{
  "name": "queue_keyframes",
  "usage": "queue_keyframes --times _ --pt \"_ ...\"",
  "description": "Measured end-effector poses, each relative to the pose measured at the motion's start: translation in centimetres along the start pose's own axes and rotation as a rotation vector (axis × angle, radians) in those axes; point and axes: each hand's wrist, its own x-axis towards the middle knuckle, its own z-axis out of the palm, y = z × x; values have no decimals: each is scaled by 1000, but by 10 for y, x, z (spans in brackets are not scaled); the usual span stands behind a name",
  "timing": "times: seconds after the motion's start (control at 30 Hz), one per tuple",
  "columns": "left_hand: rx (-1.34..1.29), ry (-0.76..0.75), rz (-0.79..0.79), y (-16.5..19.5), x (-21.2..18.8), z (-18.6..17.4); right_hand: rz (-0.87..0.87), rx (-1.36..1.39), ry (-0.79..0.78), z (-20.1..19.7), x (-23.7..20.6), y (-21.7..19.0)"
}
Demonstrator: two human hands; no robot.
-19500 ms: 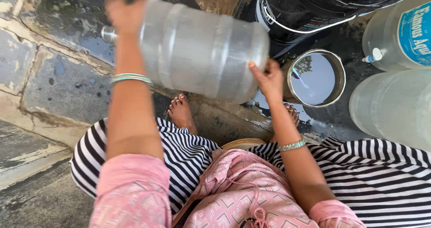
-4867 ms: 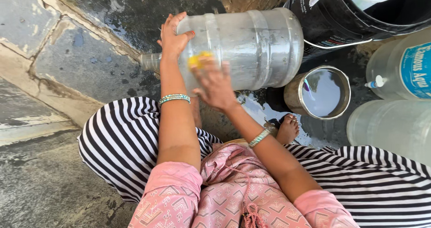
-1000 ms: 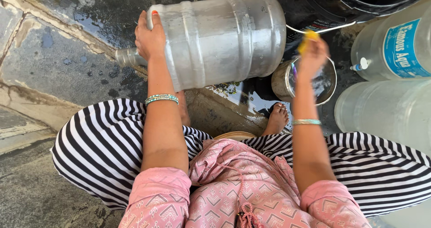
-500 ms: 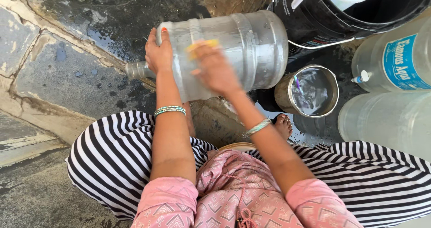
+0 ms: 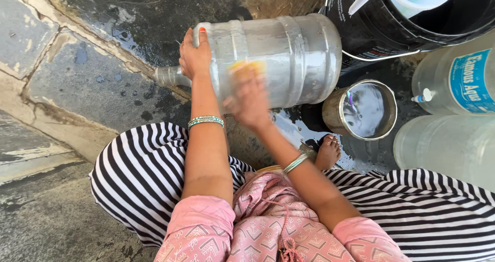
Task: The person scrubs the exterior of a large plastic water dispenser using a yellow sponge and soapy water from a metal pot. They rotate the dispenser to clean different sides and repeatedly dip the sponge into the pot.
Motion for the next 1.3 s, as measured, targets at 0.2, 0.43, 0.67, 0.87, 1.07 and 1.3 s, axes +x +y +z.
queue_keyframes --times 0.2,0.43,0.67,0.87,1.07,1.3 --pt "-30 -10 0 -5 4 3 -145 13 -138 8 -13 3" --pt "-637 -127 174 -17 27 3 413 60 488 -4 -55 173" --pt "-254 75 -149 -41 -15 -6 490 753 668 -3 -33 214" --pt "-163 123 43 -33 -33 -3 680 531 466 -22 -2 231" --pt "126 -127 -101 -14 -30 -19 822 389 143 -50 26 240" --pt "44 35 -8 -12 -22 0 514 -133 476 -30 20 146"
